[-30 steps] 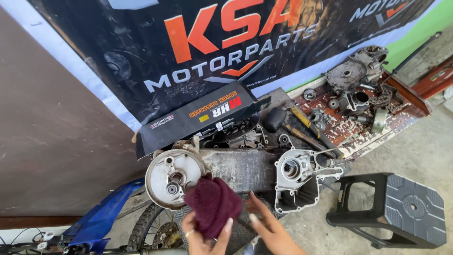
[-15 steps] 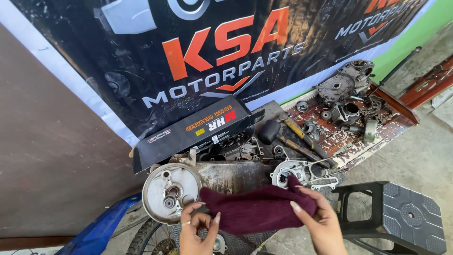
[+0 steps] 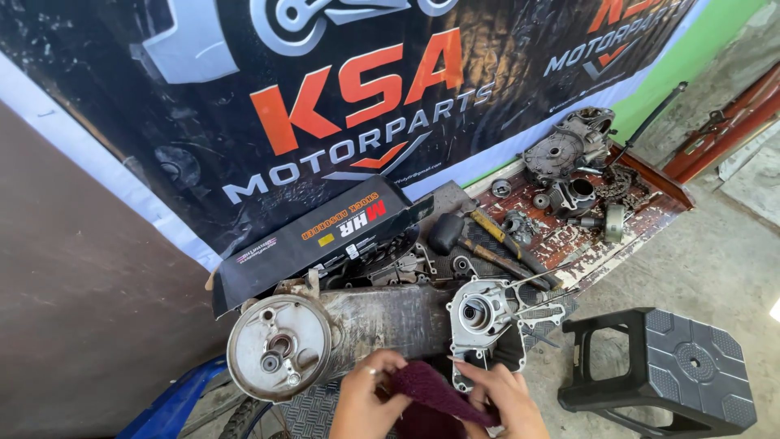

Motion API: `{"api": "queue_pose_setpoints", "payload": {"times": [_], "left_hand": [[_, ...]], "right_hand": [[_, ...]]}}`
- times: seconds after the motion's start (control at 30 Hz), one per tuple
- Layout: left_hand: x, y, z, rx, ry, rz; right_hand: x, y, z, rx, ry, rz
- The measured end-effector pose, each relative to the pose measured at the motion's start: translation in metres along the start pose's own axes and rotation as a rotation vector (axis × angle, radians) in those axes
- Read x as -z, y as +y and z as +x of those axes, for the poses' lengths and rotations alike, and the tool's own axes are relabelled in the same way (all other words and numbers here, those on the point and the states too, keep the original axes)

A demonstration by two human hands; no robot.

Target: Cleaning residue from a motorcycle engine crankcase using a screwdriver and a cloth

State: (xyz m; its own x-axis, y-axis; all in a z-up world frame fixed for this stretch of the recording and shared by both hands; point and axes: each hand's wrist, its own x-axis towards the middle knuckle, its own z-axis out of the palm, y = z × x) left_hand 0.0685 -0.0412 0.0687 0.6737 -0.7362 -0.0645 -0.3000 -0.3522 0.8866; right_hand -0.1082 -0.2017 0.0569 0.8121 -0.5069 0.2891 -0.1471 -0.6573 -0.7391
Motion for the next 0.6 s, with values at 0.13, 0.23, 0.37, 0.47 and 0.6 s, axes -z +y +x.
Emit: {"api": "queue_pose_setpoints", "payload": {"times": [0.13, 0.23, 0.37, 0.47, 0.6], "left_hand": [[-0.013, -0.040, -0.011, 0.007, 0.326, -0.094], [-0.009, -0.031, -0.022, -0.183, 0.549, 0.023], [-0.002, -0.042, -0.033, -0.383, 0.548, 0.093], [0.021, -0.040, -0.026, -0.319, 0.165, -0.053], [0.028, -0.134, -0.018, -0.384, -0.013, -0.607]], "right_hand": [[-0.027, 0.028, -0.025, 0.090, 0.039, -0.200], [-0.073, 0.055, -0.053, 0.067, 0.234, -0.357], [-0.086, -0.011, -0.055, -0.248, 0.464, -0.216], [-0.086, -0.033, -0.038, 0.005, 0.375, -0.364], [-0.114, 0.012, -0.039, 0.201, 0.325, -0.096]]}}
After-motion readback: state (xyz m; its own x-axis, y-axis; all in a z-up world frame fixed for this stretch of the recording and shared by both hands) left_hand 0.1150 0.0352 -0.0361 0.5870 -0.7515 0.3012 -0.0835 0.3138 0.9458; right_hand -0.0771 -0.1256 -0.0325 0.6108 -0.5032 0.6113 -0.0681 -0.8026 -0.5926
